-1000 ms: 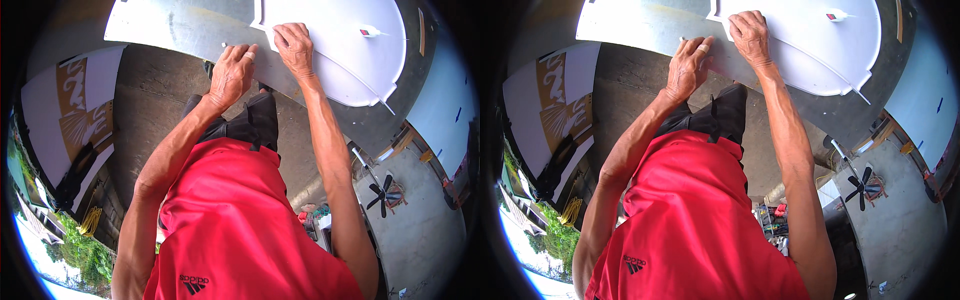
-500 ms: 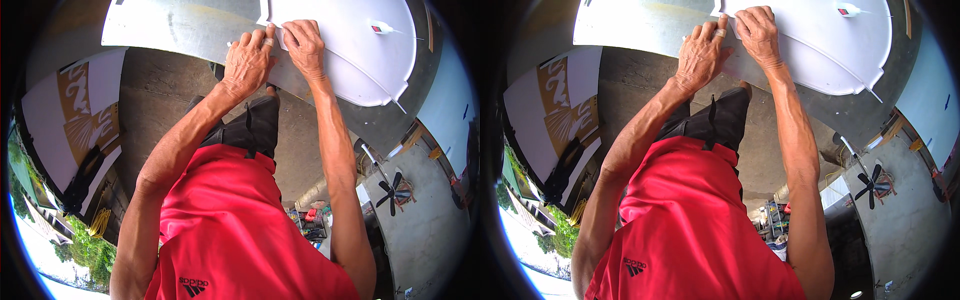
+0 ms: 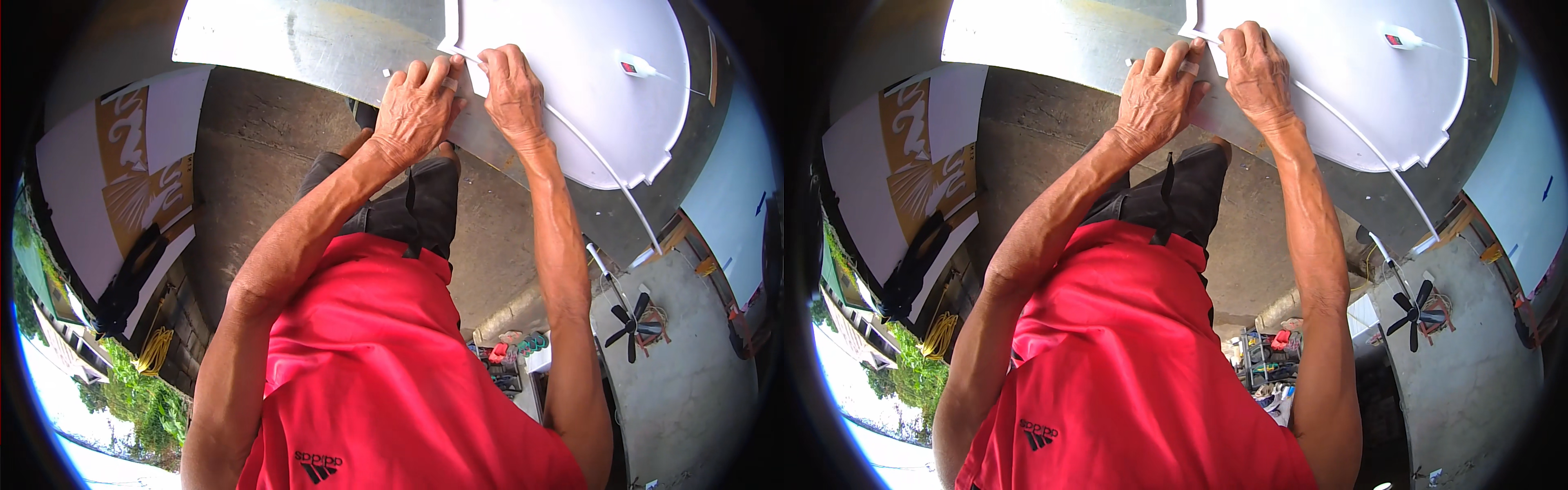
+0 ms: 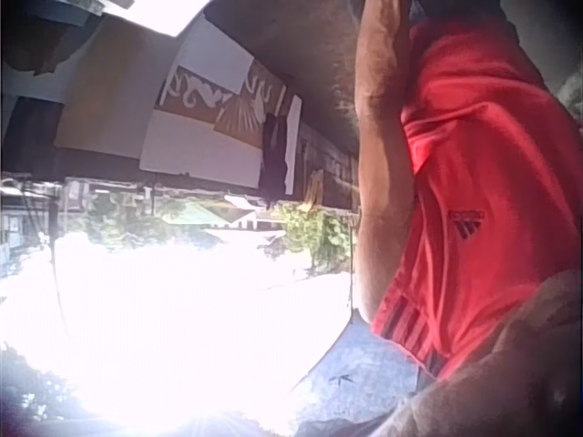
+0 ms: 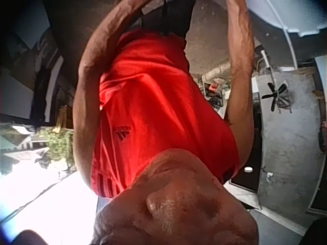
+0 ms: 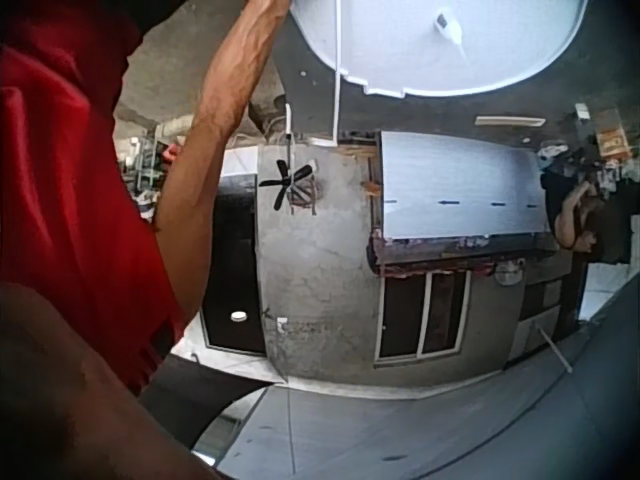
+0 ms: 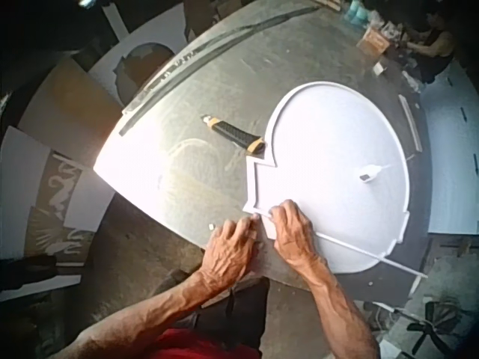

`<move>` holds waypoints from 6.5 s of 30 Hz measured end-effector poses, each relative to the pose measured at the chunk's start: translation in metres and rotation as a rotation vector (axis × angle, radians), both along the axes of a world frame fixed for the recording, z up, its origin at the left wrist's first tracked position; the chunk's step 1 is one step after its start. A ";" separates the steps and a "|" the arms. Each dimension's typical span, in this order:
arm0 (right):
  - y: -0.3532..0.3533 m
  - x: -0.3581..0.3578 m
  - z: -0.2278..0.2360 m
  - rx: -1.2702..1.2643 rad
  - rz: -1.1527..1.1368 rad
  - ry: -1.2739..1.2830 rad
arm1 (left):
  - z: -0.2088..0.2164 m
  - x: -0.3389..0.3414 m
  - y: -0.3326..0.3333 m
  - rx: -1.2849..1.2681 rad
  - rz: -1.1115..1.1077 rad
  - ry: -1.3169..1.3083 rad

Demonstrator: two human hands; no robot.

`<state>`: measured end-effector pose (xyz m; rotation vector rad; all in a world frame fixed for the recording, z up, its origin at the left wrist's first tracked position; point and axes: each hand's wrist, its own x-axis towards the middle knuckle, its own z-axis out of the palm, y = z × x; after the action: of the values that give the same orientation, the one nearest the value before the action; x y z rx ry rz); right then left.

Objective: The person applies glue to the edge of a white, heart-shaped sign and presses a white plastic strip along the perimeter. They use a utility knife to trim the strip flush with the sign's edge and continue applying the strip around the curved and angular contours of the sign.

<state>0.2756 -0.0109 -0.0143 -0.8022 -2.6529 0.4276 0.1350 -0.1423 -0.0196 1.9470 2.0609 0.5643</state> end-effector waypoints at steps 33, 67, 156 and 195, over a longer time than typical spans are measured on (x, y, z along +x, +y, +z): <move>0.017 0.003 0.002 0.113 0.159 0.052 | 0.002 0.007 -0.002 -0.008 0.062 0.029; 0.019 -0.009 -0.004 0.106 0.149 0.151 | 0.004 0.004 0.000 -0.038 0.034 0.040; 0.033 0.113 0.021 -0.114 0.000 0.035 | 0.046 0.083 -0.005 -0.124 0.818 -1.151; 0.064 0.070 0.005 -0.035 0.460 0.099 | 0.000 0.082 0.067 0.250 1.364 -0.912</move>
<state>0.3452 0.0529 -0.0093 -0.1628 -2.7289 0.6086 0.2172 -0.0755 -0.0200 -0.1198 2.2900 1.5715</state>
